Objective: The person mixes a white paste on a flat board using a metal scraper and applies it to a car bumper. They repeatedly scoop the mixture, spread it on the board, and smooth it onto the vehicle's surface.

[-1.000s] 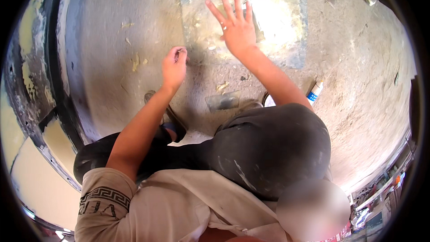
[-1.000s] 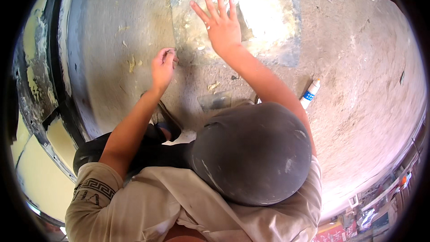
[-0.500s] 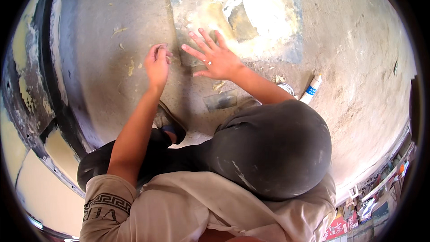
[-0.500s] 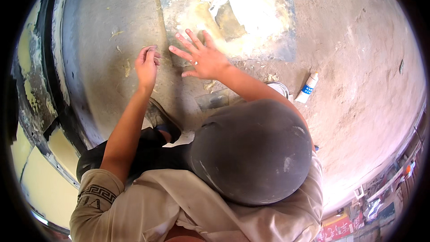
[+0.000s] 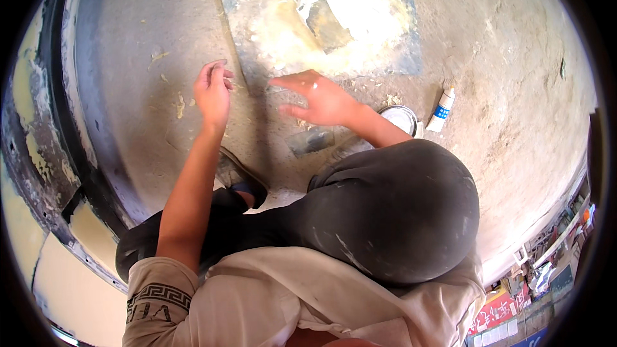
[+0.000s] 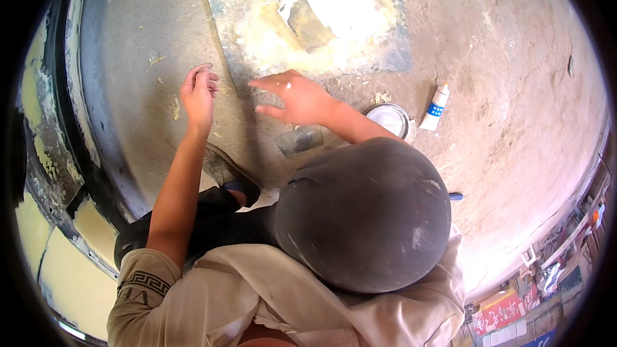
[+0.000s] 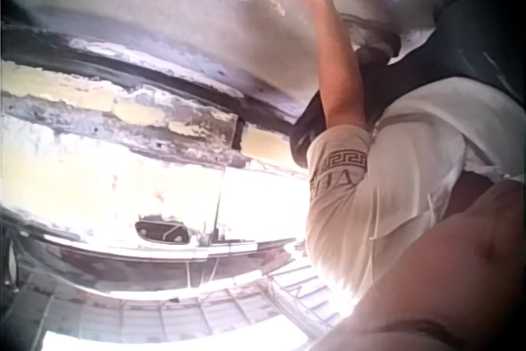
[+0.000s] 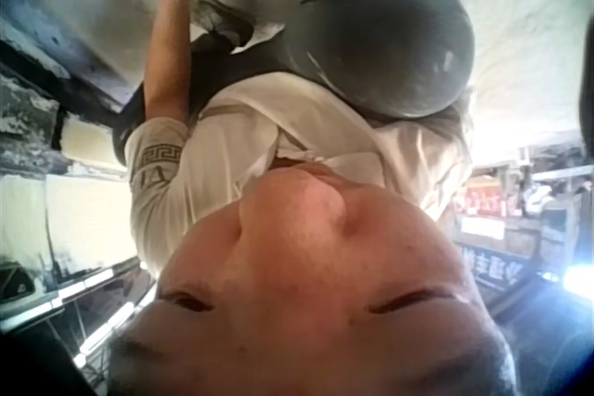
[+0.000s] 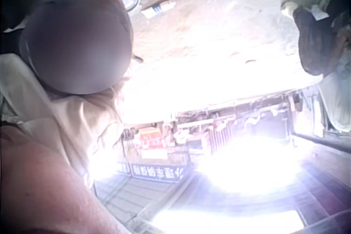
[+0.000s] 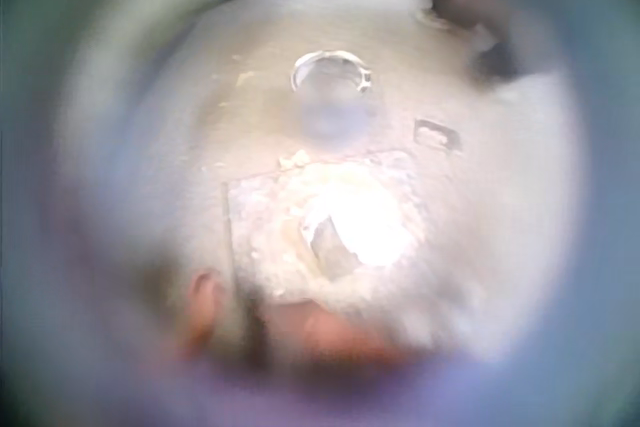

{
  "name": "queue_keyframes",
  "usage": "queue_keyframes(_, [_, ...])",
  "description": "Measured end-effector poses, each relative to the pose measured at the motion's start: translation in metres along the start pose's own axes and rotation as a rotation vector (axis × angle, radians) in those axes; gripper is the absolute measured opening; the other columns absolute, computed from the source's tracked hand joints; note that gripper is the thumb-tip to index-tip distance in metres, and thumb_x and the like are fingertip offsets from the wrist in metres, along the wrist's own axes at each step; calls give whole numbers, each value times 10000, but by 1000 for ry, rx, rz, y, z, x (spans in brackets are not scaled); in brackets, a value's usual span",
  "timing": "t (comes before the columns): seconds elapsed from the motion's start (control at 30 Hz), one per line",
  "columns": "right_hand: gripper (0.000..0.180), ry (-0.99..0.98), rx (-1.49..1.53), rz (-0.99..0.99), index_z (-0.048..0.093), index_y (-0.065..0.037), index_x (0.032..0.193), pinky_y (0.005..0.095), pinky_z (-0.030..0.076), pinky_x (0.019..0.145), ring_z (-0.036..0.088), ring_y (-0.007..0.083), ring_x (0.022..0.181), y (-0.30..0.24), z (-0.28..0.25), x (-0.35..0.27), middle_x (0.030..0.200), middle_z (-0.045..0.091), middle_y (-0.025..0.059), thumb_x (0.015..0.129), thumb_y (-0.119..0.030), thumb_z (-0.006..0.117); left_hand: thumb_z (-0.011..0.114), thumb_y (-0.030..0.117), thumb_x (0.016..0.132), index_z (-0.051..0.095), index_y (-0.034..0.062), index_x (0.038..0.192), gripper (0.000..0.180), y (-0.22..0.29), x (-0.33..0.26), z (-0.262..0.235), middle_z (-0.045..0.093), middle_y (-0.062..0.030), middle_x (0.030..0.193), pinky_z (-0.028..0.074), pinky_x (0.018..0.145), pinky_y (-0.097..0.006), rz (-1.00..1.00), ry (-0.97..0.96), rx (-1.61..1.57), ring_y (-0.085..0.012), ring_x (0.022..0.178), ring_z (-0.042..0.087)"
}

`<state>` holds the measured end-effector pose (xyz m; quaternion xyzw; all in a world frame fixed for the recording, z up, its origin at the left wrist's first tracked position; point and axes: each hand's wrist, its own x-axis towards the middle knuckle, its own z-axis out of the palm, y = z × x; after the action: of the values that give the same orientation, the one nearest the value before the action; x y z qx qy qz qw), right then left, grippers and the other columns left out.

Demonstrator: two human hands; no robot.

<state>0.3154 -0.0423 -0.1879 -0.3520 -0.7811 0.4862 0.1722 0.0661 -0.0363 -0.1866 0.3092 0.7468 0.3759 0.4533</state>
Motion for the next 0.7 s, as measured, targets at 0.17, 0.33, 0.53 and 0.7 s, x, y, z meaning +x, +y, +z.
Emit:
queue_keyframes(0.17, [418, 39, 603, 215, 584, -71, 1274, 345, 457, 932, 642, 234, 983, -2, -3, 0, 1120, 674, 140, 900, -250, 642, 519, 172, 948, 640, 7, 1035, 223, -3, -8, 5, 645, -51, 788, 421, 532, -234, -17, -67, 53, -86, 594, 529])
queue_keyframes(0.33, [563, 120, 1475, 203, 489, 7, 1341, 387, 432, 943, 628, 273, 998, -3, -24, -4, 1147, 653, 171, 955, -402, 465, 567, 235, 915, 650, 15, 1025, 259, -13, -38, 10, 652, -77, 774, 456, 573, -278, -147, -360, 288, -119, 639, 579])
queue_keyframes(0.53, [688, 343, 1233, 197, 420, 47, 1378, 399, 409, 946, 621, 282, 1002, 1, -50, -43, 1158, 640, 198, 957, -494, 372, 648, 292, 861, 627, 60, 1005, 273, -51, -116, 11, 671, -139, 766, 504, 605, -359, 144, -815, 914, -255, 667, 651])
queue_keyframes(0.7, [665, 453, 1164, 199, 458, 67, 1340, 373, 419, 889, 627, 248, 958, 9, -53, -65, 1130, 652, 190, 935, -460, 452, 724, 379, 789, 531, 82, 1001, 413, -61, -146, 27, 665, -121, 768, 517, 590, -421, 388, -772, 1152, -317, 723, 666])
